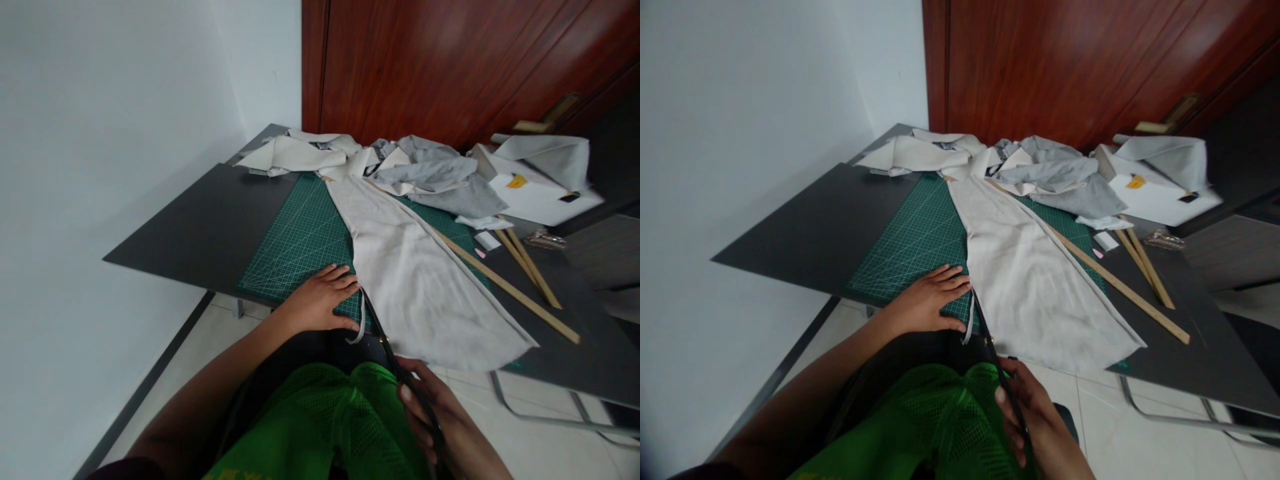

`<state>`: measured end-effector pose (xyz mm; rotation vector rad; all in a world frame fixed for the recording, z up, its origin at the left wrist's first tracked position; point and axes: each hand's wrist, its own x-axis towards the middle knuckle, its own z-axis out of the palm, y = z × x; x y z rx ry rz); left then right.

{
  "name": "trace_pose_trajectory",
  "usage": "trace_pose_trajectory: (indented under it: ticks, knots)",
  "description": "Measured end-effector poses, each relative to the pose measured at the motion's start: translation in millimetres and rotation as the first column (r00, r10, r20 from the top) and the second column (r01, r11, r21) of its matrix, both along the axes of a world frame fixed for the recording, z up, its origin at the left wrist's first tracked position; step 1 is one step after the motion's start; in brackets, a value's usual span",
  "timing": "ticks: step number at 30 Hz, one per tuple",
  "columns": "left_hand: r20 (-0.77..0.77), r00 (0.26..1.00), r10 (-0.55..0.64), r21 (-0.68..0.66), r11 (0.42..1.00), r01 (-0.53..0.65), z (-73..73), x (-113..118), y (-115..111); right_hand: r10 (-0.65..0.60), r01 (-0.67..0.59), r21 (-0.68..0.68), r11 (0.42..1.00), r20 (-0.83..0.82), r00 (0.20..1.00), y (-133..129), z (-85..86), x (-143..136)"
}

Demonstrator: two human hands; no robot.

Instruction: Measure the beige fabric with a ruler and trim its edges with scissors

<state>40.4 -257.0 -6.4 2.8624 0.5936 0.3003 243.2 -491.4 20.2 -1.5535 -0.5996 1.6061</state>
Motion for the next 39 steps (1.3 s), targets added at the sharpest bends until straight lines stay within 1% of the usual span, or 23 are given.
trace_pose_trajectory:
  ticks: [2,5,8,15,24,33,35,39]
  knots:
    - [-0.007,1.000,0.003,-0.001,1.000,-0.003,0.5,0.0,0.0,0.000,0.000,0.007,1.000,-0.001,1.000,0.0,0.3,-0.5]
    - [-0.020,1.000,0.002,-0.006,1.000,-0.002,1.7,0.2,-0.2,-0.042,0.042,0.017,0.999,0.014,0.999,0.0,4.9,-4.2]
    - [-0.024,1.000,0.005,-0.007,1.000,-0.005,2.3,0.5,-0.3,-0.052,0.051,0.019,0.998,0.014,0.999,-0.4,8.0,-7.4]
    - [0.013,1.000,0.002,0.005,1.000,-0.002,-1.4,0.5,0.0,-0.091,0.090,0.018,0.996,0.027,0.996,-3.1,3.6,-8.6]
    - [0.028,1.000,-0.001,0.011,1.000,0.001,-3.4,0.7,0.1,-0.056,0.056,0.009,0.998,0.021,0.998,0.7,9.5,-8.3]
    - [0.038,0.999,-0.006,0.029,1.000,0.005,-3.3,0.2,0.0,-0.128,0.128,-0.007,0.992,-0.033,0.991,3.7,3.1,0.9]
    - [0.036,0.999,-0.006,0.034,0.999,0.004,-3.1,0.2,-0.1,-0.122,0.122,0.000,0.993,-0.033,0.992,5.8,0.1,3.6]
    - [0.033,0.999,-0.007,0.032,0.999,0.006,-1.8,0.3,-0.4,-0.058,0.059,0.017,0.998,-0.045,0.997,11.2,-8.0,7.8]
